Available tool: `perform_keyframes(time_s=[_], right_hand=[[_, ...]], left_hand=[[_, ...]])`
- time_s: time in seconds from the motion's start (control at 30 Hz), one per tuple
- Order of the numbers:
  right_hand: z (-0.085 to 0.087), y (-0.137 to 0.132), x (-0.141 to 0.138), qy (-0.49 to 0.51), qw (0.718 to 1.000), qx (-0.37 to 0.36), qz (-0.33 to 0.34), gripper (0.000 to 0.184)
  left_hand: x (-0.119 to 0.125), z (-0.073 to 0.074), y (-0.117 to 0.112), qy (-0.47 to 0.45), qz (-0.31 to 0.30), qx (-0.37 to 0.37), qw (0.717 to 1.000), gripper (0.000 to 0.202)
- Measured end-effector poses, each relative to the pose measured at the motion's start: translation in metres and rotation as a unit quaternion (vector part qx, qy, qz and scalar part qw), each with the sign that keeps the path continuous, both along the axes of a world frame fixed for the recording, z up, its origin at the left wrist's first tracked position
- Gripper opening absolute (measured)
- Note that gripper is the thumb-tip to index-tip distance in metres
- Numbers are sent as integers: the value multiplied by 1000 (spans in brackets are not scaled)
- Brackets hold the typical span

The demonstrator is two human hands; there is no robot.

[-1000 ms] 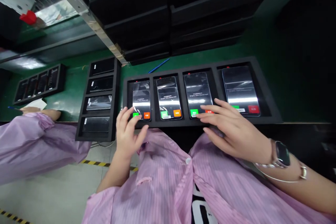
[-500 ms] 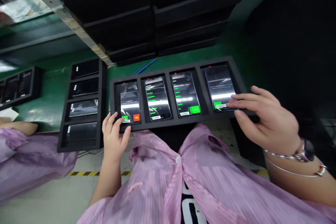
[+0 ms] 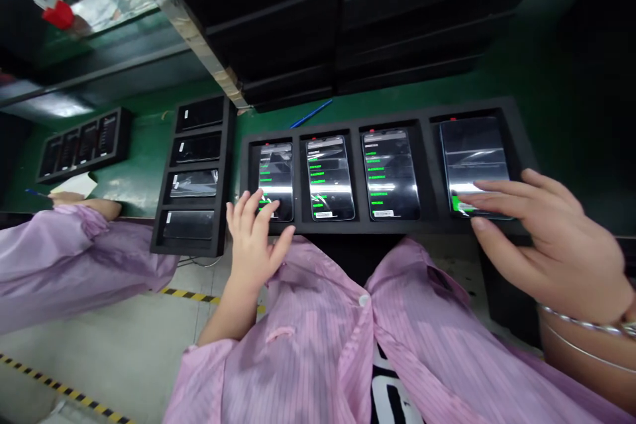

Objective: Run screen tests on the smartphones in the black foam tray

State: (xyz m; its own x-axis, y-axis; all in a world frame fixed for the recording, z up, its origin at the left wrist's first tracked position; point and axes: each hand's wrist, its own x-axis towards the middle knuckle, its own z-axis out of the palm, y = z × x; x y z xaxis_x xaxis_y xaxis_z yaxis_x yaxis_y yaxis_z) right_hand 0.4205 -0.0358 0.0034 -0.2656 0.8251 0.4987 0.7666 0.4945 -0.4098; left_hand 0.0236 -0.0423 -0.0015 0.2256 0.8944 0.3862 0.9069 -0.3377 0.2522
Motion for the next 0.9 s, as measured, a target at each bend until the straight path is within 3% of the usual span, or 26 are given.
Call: perform_keyframes(time_s=[0.13, 0.3, 0.4, 0.57, 0.7, 0.83, 0.9], right_hand=[[2, 5, -18, -23, 999, -16, 21, 19], [-16, 12, -35, -102, 988, -101, -52, 44], [-25, 27, -38, -97, 981, -145, -80, 41], [-38, 65, -34, -57, 985, -125, -108, 44], [-29, 71, -32, -54, 986, -121, -105, 44], [-3, 51, -26, -36, 994, -38, -96, 49], [2, 39, -18, -24, 995, -8, -92, 50]], left_hand=[[24, 13, 5, 34, -41, -60, 997, 46], [47, 9, 18, 90, -41, -150, 984, 63], [53, 7, 38, 107, -20, -162, 981, 66], [57, 4, 78, 86, 4, -176, 981, 62], [46, 8, 86, 31, -6, -140, 990, 60], [12, 23, 67, -55, -39, -17, 998, 73], [-6, 28, 55, -77, -32, 4, 996, 80]])
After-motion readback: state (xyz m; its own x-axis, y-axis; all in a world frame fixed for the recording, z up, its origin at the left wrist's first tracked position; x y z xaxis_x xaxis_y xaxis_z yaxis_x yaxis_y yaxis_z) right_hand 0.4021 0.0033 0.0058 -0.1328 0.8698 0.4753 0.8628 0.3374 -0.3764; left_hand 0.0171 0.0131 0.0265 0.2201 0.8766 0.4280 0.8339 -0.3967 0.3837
